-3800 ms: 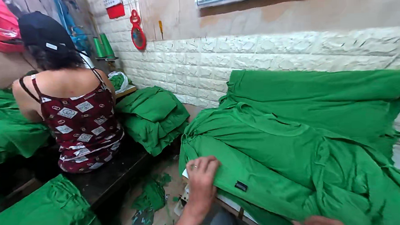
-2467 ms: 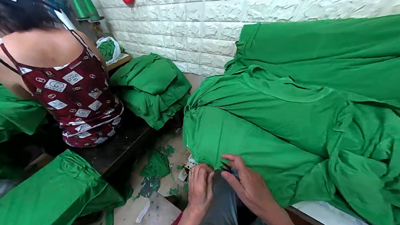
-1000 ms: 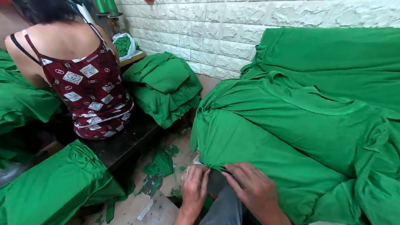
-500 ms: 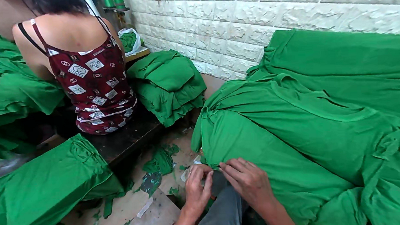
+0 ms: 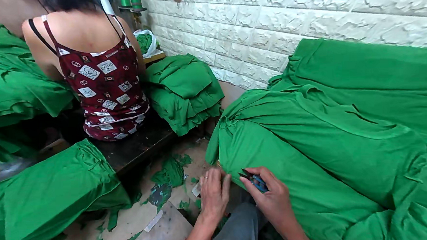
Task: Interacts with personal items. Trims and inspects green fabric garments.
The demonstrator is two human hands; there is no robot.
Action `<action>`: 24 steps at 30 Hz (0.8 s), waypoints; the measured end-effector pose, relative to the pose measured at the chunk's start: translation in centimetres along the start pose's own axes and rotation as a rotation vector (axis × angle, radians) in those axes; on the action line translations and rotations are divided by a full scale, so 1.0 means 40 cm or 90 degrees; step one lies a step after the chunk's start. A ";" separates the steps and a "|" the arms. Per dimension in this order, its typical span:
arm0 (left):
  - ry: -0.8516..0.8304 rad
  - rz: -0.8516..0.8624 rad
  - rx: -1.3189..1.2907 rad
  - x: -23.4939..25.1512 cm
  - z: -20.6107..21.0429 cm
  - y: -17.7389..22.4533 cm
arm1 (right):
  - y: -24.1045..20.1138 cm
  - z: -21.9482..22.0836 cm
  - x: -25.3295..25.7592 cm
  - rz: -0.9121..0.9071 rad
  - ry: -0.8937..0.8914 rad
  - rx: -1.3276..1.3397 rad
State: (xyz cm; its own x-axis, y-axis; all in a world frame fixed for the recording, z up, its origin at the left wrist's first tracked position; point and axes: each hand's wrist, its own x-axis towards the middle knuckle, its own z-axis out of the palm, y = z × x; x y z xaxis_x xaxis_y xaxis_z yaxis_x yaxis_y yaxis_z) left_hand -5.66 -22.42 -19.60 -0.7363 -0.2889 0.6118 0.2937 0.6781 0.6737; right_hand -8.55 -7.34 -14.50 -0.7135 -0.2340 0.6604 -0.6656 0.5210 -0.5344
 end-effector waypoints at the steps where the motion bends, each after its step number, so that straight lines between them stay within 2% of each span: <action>1: -0.002 0.014 0.008 0.002 0.001 -0.006 | 0.001 0.001 -0.001 0.001 0.001 -0.004; 3: -0.033 -0.026 -0.043 0.000 -0.013 -0.009 | 0.002 0.002 -0.003 -0.006 -0.004 -0.030; 6: -0.178 -0.236 -0.288 0.002 -0.058 0.001 | -0.002 0.005 -0.007 -0.053 -0.008 -0.096; 9: -0.214 -0.327 -0.472 -0.002 -0.069 -0.001 | -0.010 0.011 -0.001 -0.145 -0.011 -0.175; 12: -0.193 -0.341 -0.539 -0.008 -0.067 -0.001 | -0.015 0.013 0.002 -0.205 -0.025 -0.217; 17: -0.177 -0.364 -0.570 -0.005 -0.074 0.004 | -0.020 0.006 0.009 -0.235 -0.076 -0.236; 21: -0.165 -0.347 -0.533 -0.009 -0.076 0.005 | -0.023 0.008 0.018 -0.243 -0.090 -0.244; 24: -0.143 -0.313 -0.443 -0.011 -0.077 0.005 | -0.033 -0.005 0.022 -0.196 -0.099 -0.240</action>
State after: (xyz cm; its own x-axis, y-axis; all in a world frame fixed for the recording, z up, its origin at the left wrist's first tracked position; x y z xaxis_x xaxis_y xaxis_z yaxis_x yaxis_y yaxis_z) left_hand -3.40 -24.23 -18.44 -0.9580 -0.2504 0.1398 0.1631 -0.0746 0.9838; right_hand -8.26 -8.07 -13.12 -0.5401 -0.5278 0.6555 -0.7452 0.6619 -0.0810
